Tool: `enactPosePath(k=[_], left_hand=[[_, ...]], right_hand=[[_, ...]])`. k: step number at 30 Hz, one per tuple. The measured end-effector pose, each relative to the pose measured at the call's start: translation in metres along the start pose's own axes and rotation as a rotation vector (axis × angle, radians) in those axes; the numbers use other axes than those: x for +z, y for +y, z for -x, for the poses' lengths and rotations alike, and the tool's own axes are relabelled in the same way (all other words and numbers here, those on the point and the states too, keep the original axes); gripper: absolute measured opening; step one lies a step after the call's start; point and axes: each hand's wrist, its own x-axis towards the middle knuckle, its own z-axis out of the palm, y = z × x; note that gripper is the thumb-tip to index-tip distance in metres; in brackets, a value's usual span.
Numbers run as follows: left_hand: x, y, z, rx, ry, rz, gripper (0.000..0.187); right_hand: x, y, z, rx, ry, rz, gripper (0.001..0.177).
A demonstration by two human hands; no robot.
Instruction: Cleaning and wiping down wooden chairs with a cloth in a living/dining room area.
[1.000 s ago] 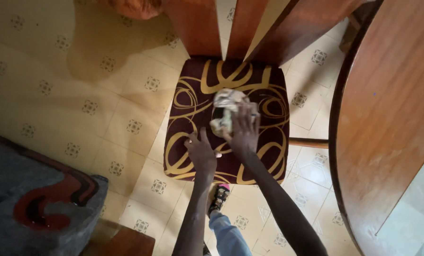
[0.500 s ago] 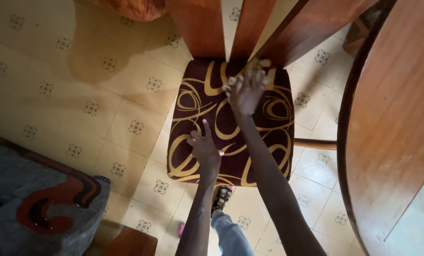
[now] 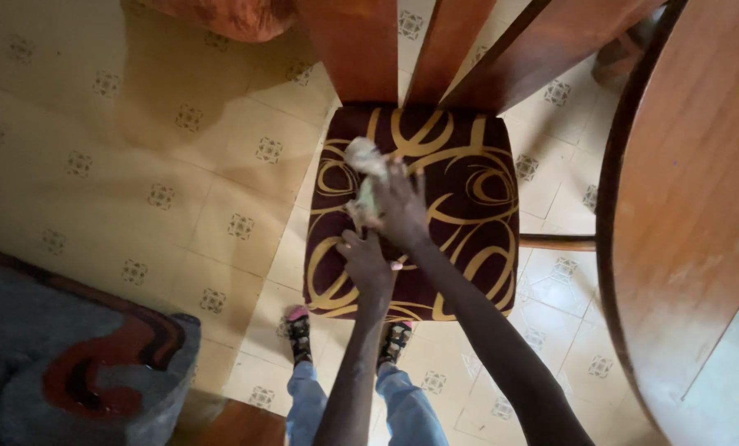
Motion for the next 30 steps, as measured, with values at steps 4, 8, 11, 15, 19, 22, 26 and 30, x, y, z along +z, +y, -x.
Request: enactPosePath(k=[4, 8, 11, 15, 19, 22, 26, 30], left_hand=[[-0.030, 0.016, -0.007, -0.074, -0.221, -0.163, 0.120], [0.016, -0.019, -0.006, 0.030, -0.099, -0.020, 0.117], [0.025, -0.052, -0.018, 0.116, -0.025, -0.002, 0.095], [0.015, -0.089, -0.004, 0.295, -0.054, 0.024, 0.062], [0.008, -0.111, 0.000, 0.440, -0.045, 0.058, 0.042], [0.020, -0.129, 0.004, 0.554, -0.039, 0.081, 0.031], [0.021, -0.148, 0.017, 0.556, -0.087, 0.266, 0.030], [0.012, -0.162, 0.014, 0.582, -0.088, 0.484, 0.035]], right_hand=[[0.066, 0.040, -0.057, 0.313, 0.533, -0.117, 0.069], [0.119, 0.025, -0.104, 0.605, 0.493, 0.177, 0.062], [0.088, -0.034, -0.127, 0.494, 0.461, 0.024, 0.069], [0.048, -0.079, -0.108, 0.270, 0.284, -0.057, 0.078], [0.070, -0.089, -0.056, 0.189, 0.214, 0.000, 0.071], [0.068, -0.095, -0.018, 0.096, 0.271, -0.023, 0.075], [0.074, -0.087, 0.032, 0.188, 0.260, -0.198, 0.069], [0.092, -0.057, 0.061, 0.351, 0.565, -0.062, 0.073]])
